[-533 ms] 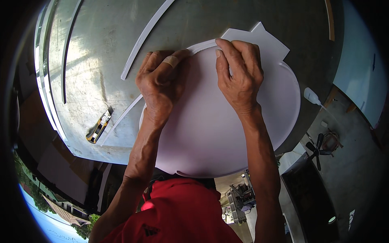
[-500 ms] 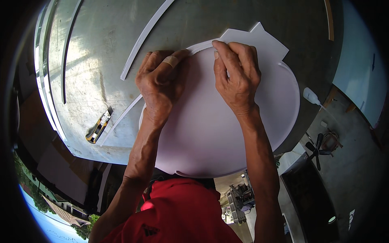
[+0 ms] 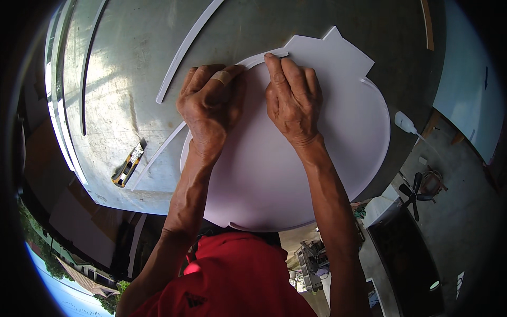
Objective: The person cuts a white plastic strip with a utility knife and applies glue to it. They then attach the strip to the edge of a large white circular board, pressing it down to secure the bond. The process involves measuring, cutting, and gluing multiple strips to the board's perimeter.
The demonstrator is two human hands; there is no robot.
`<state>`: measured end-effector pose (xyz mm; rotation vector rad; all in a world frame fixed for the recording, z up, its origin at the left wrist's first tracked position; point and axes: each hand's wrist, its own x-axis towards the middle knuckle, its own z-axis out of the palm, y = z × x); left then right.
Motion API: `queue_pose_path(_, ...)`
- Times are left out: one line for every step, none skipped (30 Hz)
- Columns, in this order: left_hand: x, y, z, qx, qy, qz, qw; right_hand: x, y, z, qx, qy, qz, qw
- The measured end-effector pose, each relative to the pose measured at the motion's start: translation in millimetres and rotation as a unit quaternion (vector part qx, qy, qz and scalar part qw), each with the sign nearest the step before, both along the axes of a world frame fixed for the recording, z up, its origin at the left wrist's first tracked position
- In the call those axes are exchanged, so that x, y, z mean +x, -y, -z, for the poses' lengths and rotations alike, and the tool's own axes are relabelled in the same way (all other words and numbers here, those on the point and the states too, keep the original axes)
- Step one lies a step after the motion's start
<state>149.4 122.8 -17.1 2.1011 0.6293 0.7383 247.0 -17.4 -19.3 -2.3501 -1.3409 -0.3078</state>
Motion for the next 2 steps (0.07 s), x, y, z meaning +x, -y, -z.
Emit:
queue_pose_path(-0.3, 1.0, 0.8, -0.002, -0.001, -0.003, 1.000, 0.1, -0.3, 0.2, 0.001, -0.001, -0.003, 1.000)
queue_pose_path(0.1, 1.7, -0.3, -0.003, -0.001, -0.002, 1.000, 0.8, -0.5, 0.3, 0.001, -0.001, -0.005, 1.000)
